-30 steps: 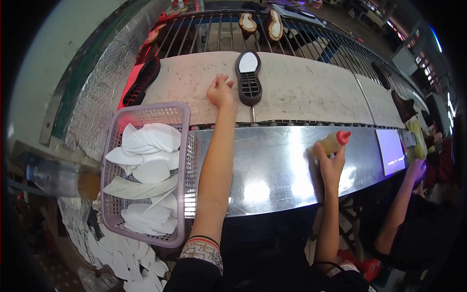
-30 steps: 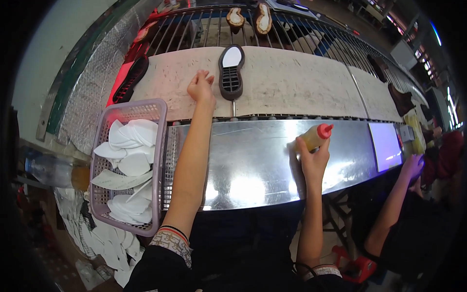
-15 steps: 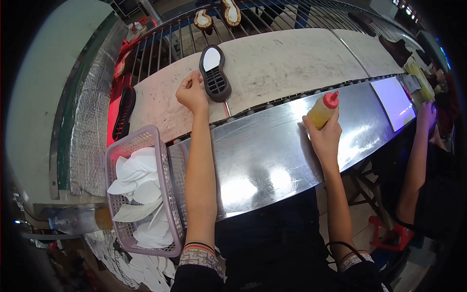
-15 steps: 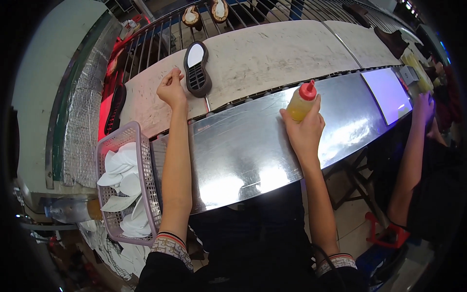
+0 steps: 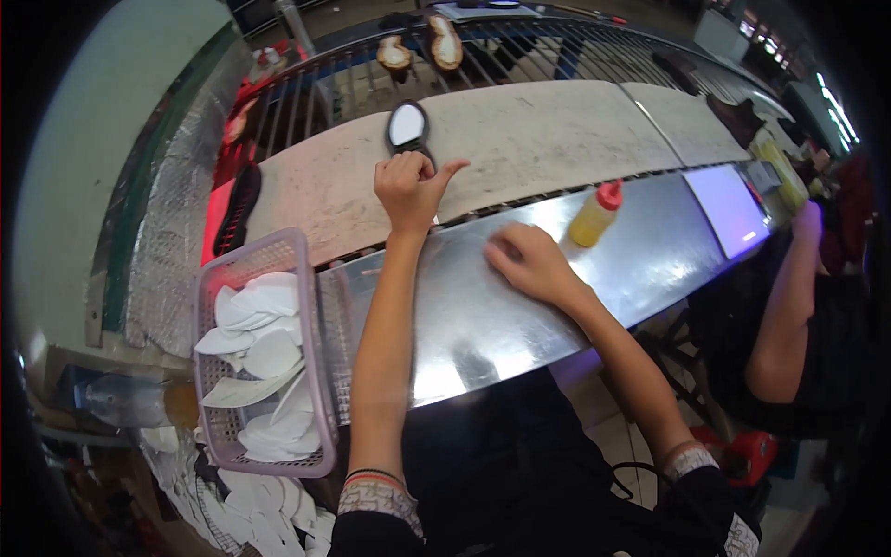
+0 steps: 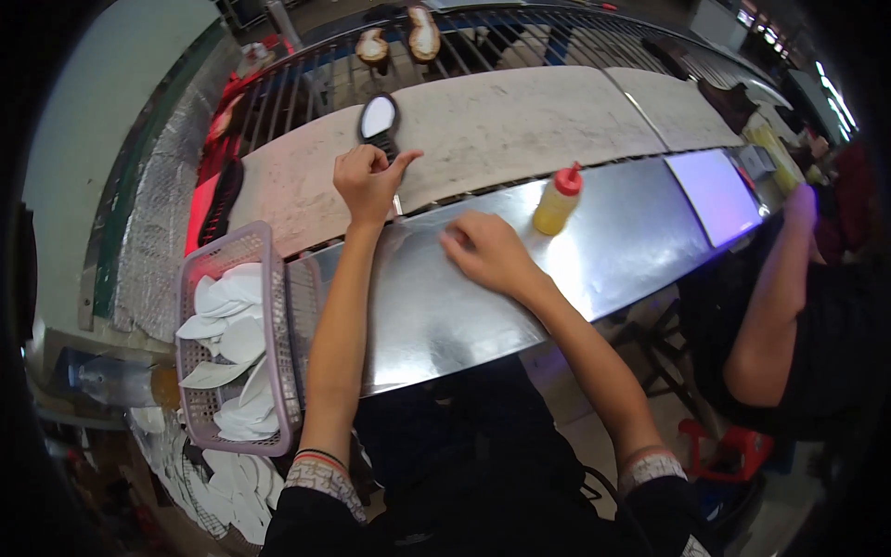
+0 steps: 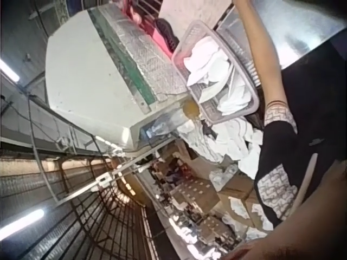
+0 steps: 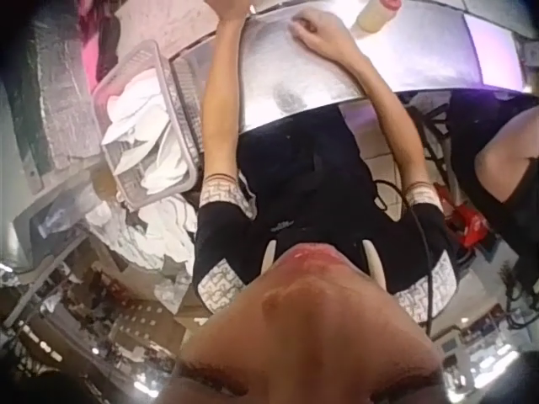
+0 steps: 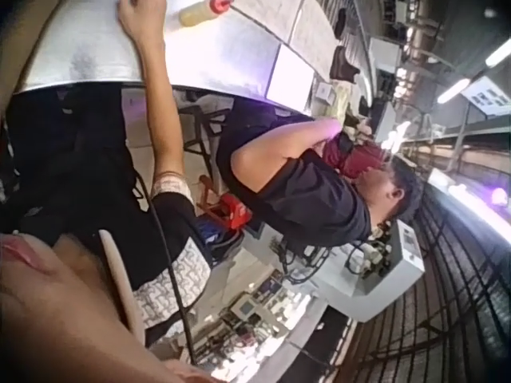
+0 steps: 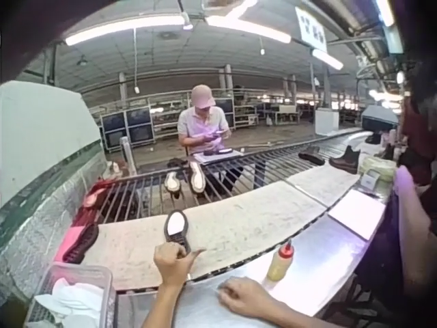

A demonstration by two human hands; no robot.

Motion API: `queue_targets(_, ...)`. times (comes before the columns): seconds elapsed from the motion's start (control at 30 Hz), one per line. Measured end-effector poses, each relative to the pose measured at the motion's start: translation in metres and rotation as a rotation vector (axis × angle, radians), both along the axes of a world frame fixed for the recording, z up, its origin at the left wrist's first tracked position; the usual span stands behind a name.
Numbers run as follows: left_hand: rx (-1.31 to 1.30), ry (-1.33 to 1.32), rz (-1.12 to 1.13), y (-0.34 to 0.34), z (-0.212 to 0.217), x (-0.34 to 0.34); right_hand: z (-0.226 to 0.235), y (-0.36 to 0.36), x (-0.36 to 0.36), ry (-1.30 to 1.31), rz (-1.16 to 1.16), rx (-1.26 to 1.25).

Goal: The recorder applies glue from a squeeze bottle onto shoe insoles and then places them into shoe soles on a factory conveyor belt.

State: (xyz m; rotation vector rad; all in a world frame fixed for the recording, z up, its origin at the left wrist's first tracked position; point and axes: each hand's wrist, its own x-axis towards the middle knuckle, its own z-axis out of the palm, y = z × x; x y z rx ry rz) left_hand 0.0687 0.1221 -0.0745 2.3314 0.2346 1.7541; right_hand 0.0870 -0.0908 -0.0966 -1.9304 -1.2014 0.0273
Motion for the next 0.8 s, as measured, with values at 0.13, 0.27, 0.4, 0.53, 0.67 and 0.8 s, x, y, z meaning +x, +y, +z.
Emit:
queue_targets(0.13,0.170,0.083,-0.135,-0.024,-0.009,-0.017,0.003,0.039,0.023,0.243,-0.234,0.369)
queue_targets(0.27,0.316,0.056,0.065,-0.028,-0.012,-0.018,-0.006,0.038,0.027,0.227,-0.369,0.406)
queue_targets(0.4,0.510,-0.027,0.143,-0.024,-0.019,-0.012,-0.002,0.033,0.025,0.336,-0.344,0.423)
queue_targets(0.53,0.501,-0.062,0.142,-0.028,-0.021,-0.008,-0.002,0.037,0.026,0.560,-0.242,0.462)
queue_targets(0.67,0.373,0.055,0.032,-0.034,-0.026,-0.012,-0.001,0.056,0.030,0.858,0.027,0.534)
queue_targets(0.8,0.289,-0.005,0.140,-0.025,-0.028,-0.012,0.000,0.088,0.018,1.082,0.196,0.617)
